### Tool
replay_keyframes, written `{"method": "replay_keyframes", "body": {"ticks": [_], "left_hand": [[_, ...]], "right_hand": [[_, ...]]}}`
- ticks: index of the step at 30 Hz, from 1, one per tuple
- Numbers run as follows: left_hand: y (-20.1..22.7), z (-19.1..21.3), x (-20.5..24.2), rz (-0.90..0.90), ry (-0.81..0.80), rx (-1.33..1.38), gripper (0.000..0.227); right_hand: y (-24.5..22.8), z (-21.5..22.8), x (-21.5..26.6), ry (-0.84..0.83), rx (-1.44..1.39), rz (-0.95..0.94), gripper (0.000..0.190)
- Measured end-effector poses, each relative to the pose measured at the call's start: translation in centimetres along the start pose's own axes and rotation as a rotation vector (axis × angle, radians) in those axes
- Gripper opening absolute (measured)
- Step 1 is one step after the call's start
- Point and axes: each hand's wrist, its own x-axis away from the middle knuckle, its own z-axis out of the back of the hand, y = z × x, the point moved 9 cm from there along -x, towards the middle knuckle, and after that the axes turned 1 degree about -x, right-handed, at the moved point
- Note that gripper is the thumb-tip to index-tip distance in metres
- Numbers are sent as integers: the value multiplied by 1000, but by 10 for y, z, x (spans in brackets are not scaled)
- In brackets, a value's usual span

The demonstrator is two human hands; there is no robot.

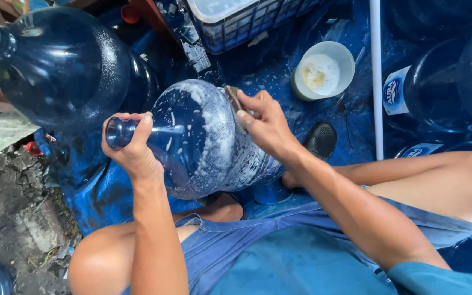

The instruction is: Scrubbing the exterior of large plastic water jugs with a sponge and soapy water to clean them.

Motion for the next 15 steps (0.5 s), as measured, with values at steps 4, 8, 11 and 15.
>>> {"method": "replay_keyframes", "body": {"ticks": [4,8,11,15], "left_hand": [[7,9,7,38,142,-12,34],[12,10,17,160,316,-72,38],[3,16,14,213,356,-65,42],[-6,12,8,224,220,91,42]], "right_hand": [[9,2,11,23,200,-61,47],[-3,-7,20,15,166,-8,47],[-27,-7,36,94,142,202,48],[52,2,27,104,354,19,44]]}}
